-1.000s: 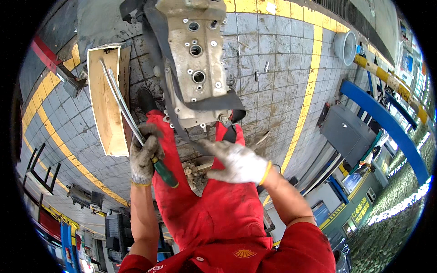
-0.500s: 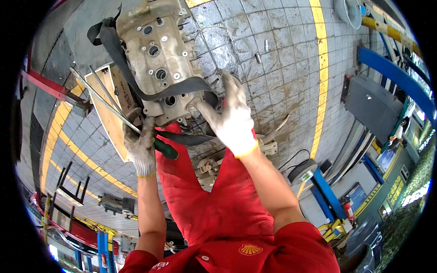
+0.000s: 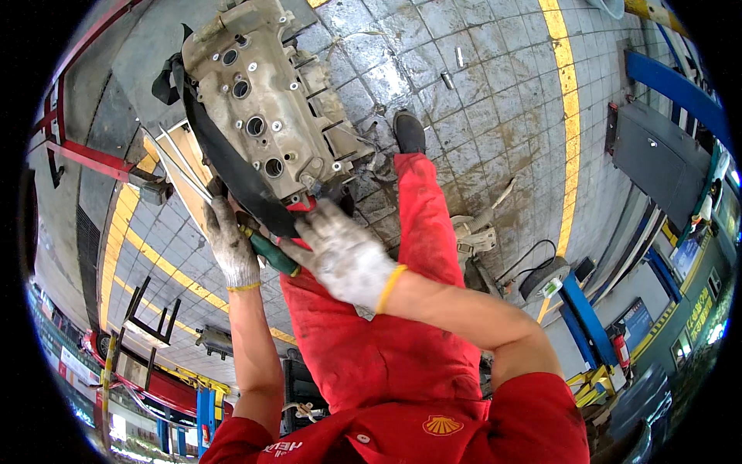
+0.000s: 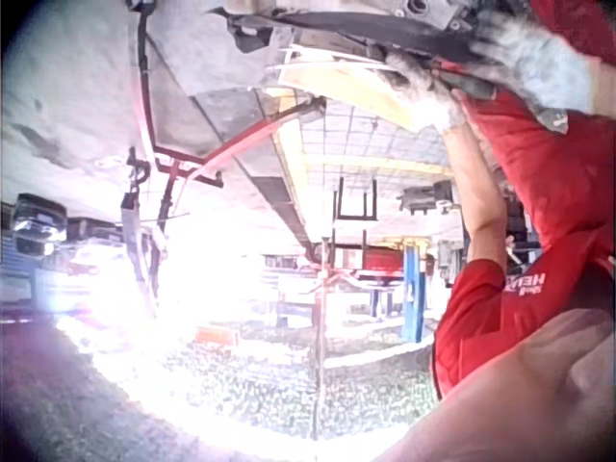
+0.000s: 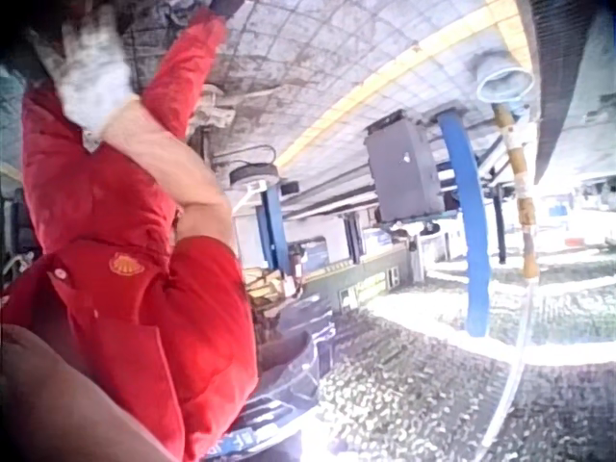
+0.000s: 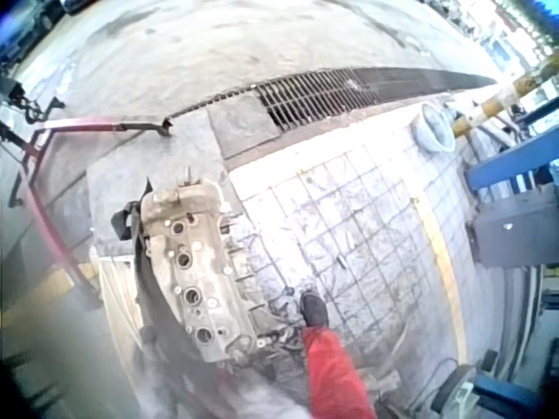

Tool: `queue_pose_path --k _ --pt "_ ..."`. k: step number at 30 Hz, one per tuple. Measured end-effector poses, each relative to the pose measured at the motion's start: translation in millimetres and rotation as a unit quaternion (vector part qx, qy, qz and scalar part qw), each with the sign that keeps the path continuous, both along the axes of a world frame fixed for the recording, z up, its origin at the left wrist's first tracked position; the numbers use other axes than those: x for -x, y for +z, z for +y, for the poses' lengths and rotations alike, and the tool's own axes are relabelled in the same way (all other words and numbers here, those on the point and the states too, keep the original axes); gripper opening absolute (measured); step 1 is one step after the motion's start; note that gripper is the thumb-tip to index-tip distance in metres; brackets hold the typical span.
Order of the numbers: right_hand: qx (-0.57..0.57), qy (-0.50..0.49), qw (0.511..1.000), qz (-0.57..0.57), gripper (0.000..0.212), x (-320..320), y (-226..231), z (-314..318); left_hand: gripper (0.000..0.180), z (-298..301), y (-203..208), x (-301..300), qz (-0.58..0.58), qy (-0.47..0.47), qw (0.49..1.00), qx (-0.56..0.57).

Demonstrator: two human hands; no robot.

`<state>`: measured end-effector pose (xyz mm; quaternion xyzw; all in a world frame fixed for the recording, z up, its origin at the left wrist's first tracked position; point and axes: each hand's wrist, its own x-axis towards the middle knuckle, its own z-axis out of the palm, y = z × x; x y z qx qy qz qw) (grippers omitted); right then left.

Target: The person uses a power impact wrench to remove bolts from a car engine block. They then use two screwdrivers to pry off the valve cover, revealing the internal camshafts and valve train components.

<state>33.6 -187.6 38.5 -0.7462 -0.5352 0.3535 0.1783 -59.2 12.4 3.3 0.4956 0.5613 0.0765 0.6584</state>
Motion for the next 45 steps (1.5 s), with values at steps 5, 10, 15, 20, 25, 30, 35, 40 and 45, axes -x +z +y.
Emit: queue_pose_path --k 5,10,15,20,25,30,35,40,45 --pt "0.007 -0.055 0.998 0.03 0.039 13 -7 30 0.056 7 -10 -13 0.085 -0.094 0.988 -0.087" --pt "-0.087 -0.22 0.966 0.102 0.026 9 3 35 0.037 22 2 -12 0.062 -0.009 0.997 0.044" --pt "-0.128 -0.386 0.908 0.104 0.028 9 7 38 0.038 37 2 9 -0.001 0.071 0.991 0.113" --pt "0.052 -0.467 0.882 0.028 0.065 -25 14 45 0.033 43 -58 86 0.093 0.061 0.991 0.068" --pt "0.205 -0.319 0.924 -0.053 0.077 -50 2 79 0.025 14 -116 87 0.022 0.026 0.988 0.153" --pt "0.302 -0.267 0.913 -0.066 0.081 -63 2 94 0.035 12 -49 65 0.119 0.093 0.958 0.242" --pt "0.283 -0.376 0.881 -0.053 0.095 -33 -2 71 0.05 -16 -66 91 -0.032 0.129 0.944 0.303" --pt "0.278 -0.445 0.848 -0.074 0.111 -13 -11 65 0.043 -33 -68 100 -0.042 0.103 0.945 0.306" --pt "0.227 -0.473 0.851 0.003 0.107 6 -36 36 0.045 -52 -73 85 -0.025 0.072 0.966 0.249"
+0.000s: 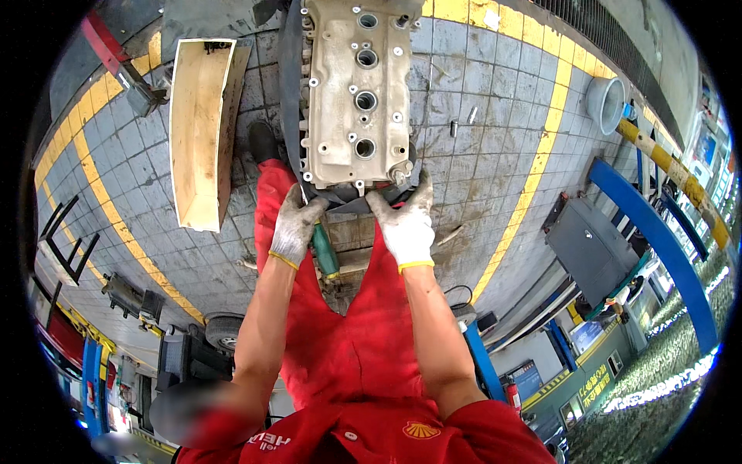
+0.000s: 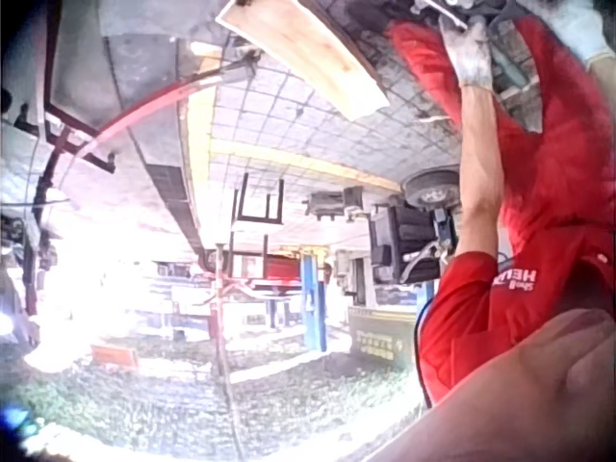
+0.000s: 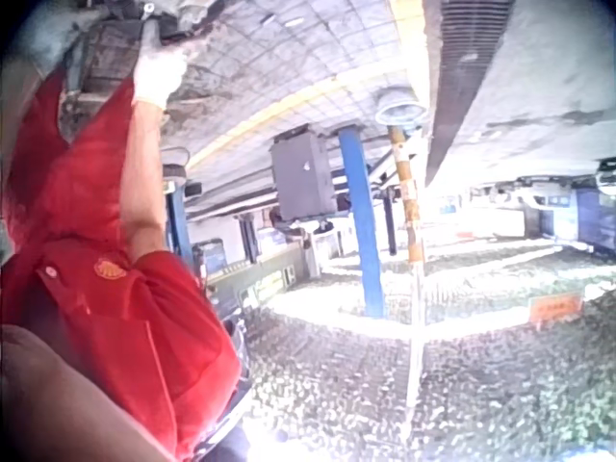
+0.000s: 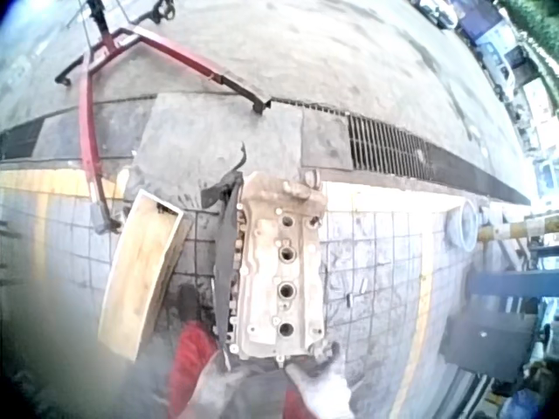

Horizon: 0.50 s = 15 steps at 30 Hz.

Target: The person uses a power impact wrench to remove bolts from a car engine block. They then use two screwdrivers to pry off the valve cover, revealing the internal camshafts and valve train components.

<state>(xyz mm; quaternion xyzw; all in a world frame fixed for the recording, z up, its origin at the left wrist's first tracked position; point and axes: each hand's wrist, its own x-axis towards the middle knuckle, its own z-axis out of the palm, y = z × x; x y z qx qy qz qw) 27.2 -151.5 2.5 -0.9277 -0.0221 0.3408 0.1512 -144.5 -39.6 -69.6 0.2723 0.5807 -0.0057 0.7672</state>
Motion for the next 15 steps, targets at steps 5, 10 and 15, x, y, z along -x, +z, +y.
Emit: queue_pose_path --k 5,10,15 --pt "-0.066 -0.142 0.986 0.064 0.097 16 -24 -25 0.05 4 4 -9 -0.038 -0.036 0.998 0.018" --pt "0.047 -0.064 0.996 0.05 0.103 16 -24 -4 0.053 -2 -27 0 0.02 0.044 0.998 -0.049" --pt "0.075 0.008 0.98 0.182 0.117 -16 -13 -18 0.049 12 -19 14 0.027 -0.026 0.999 0.024"
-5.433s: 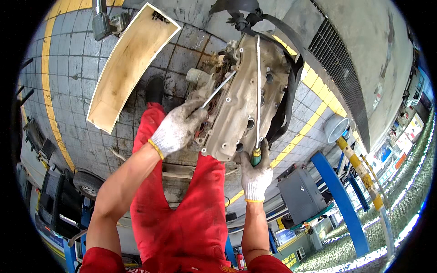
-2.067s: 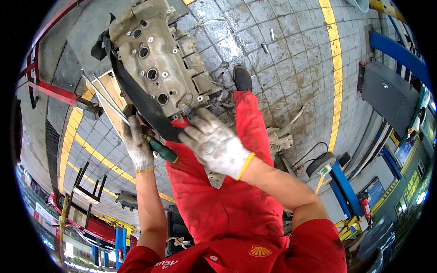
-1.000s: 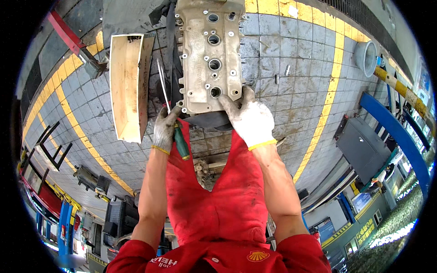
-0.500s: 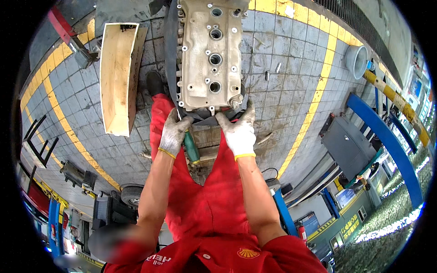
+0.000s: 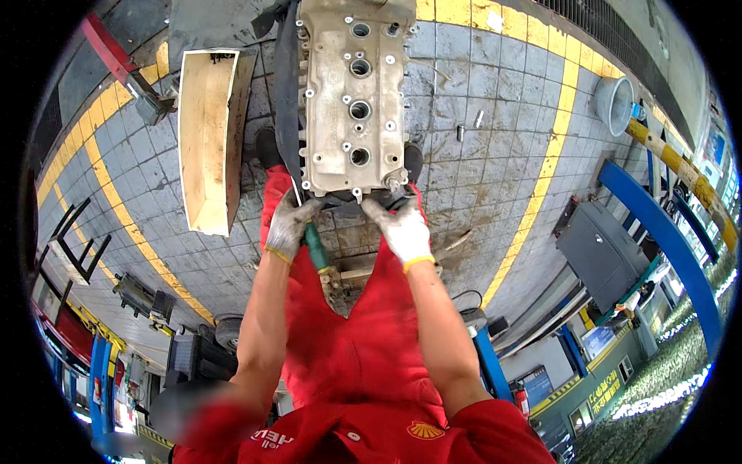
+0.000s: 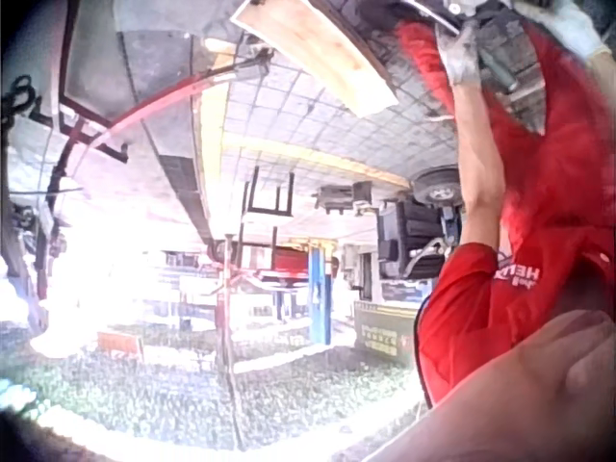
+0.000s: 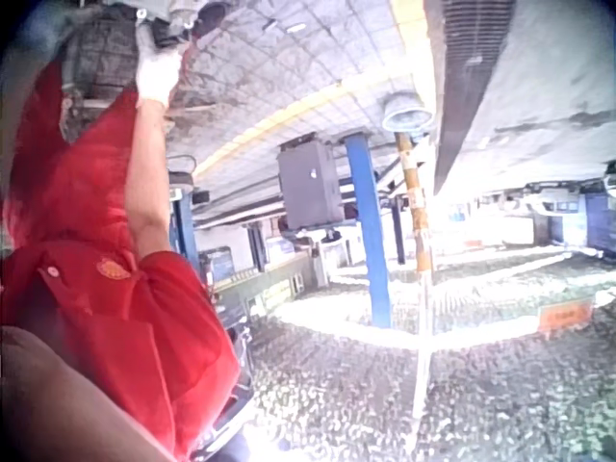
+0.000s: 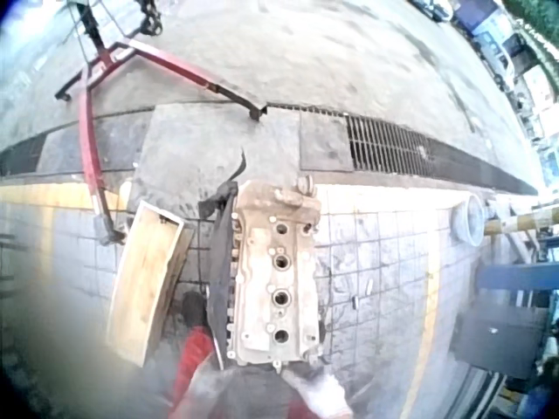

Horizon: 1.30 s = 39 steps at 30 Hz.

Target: The person uses a power impact wrench to remove bolts from a car engine block. They then use two screwdrivers to pry off the valve cover, revealing the internal camshafts and valve train components.

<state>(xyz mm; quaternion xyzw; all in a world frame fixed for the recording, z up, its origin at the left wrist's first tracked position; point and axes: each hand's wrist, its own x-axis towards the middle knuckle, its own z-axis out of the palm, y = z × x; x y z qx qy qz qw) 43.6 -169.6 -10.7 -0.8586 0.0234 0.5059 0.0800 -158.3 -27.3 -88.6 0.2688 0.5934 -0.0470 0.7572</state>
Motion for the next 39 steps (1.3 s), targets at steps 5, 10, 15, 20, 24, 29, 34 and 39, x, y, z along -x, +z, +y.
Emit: queue_pose_path --k 5,10,15,20,24,29,34,39 --pt "-0.065 0.122 0.988 -0.073 0.132 -33 34 -17 0.033 44 56 -4 0.007 -0.062 0.998 0.002" --pt "-0.16 0.179 0.951 -0.194 0.108 -50 63 52 0.021 39 78 -14 -0.018 0.106 0.991 -0.076" --pt "-0.066 0.204 0.962 -0.17 0.102 -45 40 87 0.049 32 75 -41 -0.011 -0.064 0.968 -0.244" --pt "-0.087 0.175 0.964 -0.18 0.069 -42 27 86 0.056 19 67 -43 0.091 -0.258 0.866 -0.418" --pt "-0.11 0.21 0.942 -0.237 0.059 -46 58 102 0.053 18 73 -40 -0.052 -0.053 0.955 -0.287" --pt "-0.092 0.24 0.932 -0.256 0.064 -49 62 100 0.052 21 82 -44 -0.014 -0.032 0.98 -0.195" --pt "-0.065 0.252 0.949 -0.18 0.083 -55 56 93 0.042 31 84 -45 0.019 -0.034 0.985 -0.169" --pt "-0.061 0.277 0.941 -0.185 0.105 -111 61 128 0.04 32 86 -45 0.039 0.005 0.993 -0.11"
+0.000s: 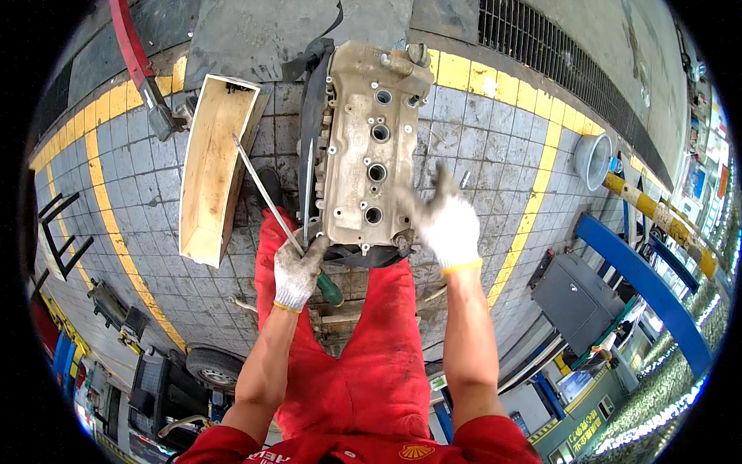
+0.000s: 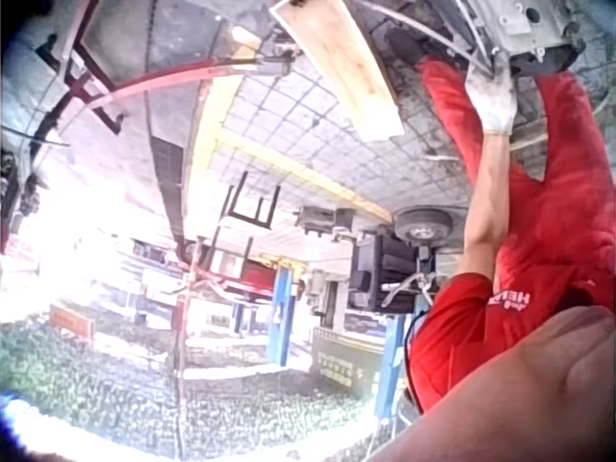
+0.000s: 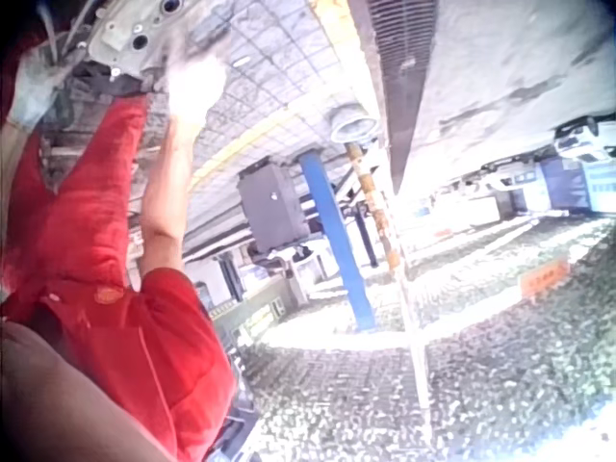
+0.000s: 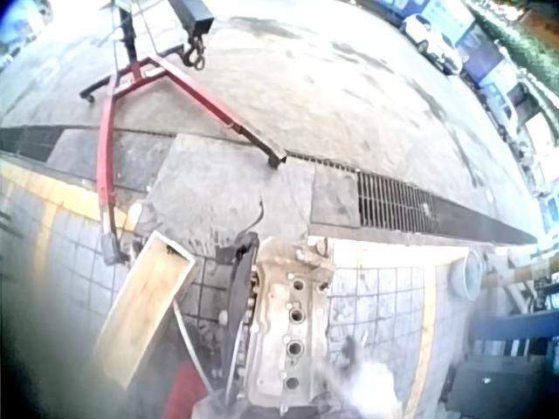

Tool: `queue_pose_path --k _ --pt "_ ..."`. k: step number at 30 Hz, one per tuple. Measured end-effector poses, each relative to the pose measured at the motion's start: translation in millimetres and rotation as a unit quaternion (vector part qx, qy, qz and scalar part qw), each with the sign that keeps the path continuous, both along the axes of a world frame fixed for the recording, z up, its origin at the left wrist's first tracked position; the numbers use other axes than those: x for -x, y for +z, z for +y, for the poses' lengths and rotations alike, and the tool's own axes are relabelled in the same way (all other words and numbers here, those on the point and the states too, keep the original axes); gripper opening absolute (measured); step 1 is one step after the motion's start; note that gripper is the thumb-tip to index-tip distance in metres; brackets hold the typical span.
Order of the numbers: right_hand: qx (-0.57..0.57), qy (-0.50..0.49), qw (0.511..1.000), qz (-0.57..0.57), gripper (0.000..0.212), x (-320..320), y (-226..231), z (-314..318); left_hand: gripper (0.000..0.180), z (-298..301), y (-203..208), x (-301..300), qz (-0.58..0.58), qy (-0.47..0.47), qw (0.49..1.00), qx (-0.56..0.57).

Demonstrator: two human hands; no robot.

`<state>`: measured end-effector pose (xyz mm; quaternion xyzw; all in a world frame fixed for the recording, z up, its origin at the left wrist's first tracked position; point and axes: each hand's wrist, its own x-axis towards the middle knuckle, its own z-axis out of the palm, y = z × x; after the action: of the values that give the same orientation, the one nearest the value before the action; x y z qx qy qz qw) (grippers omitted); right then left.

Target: The person uses a power impact wrench to remove bolts from a car engine block. They then use two screwdrivers to pry off the valve cover, revealing the internal camshafts and valve train components.

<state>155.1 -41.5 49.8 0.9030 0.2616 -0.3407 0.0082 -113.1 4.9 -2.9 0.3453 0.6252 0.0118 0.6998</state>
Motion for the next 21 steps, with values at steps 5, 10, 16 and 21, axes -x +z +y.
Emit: queue_pose_path --k 5,10,16,21 --pt "-0.014 -0.051 0.998 -0.026 0.11 -49 -71 92 0.04 5 6 -2 -0.019 -0.002 1.0 -0.002" --pt "0.015 -0.058 0.996 -0.069 0.102 -55 -117 113 0.039 5 4 1 -0.014 -0.035 0.999 -0.016" --pt "0.059 -0.022 0.996 -0.065 0.094 -60 -125 104 0.036 -2 -2 4 -0.025 -0.021 0.999 -0.039" --pt "0.049 -0.04 0.993 -0.105 0.095 -59 -114 93 0.035 -3 -4 7 -0.042 -0.02 0.998 -0.037"
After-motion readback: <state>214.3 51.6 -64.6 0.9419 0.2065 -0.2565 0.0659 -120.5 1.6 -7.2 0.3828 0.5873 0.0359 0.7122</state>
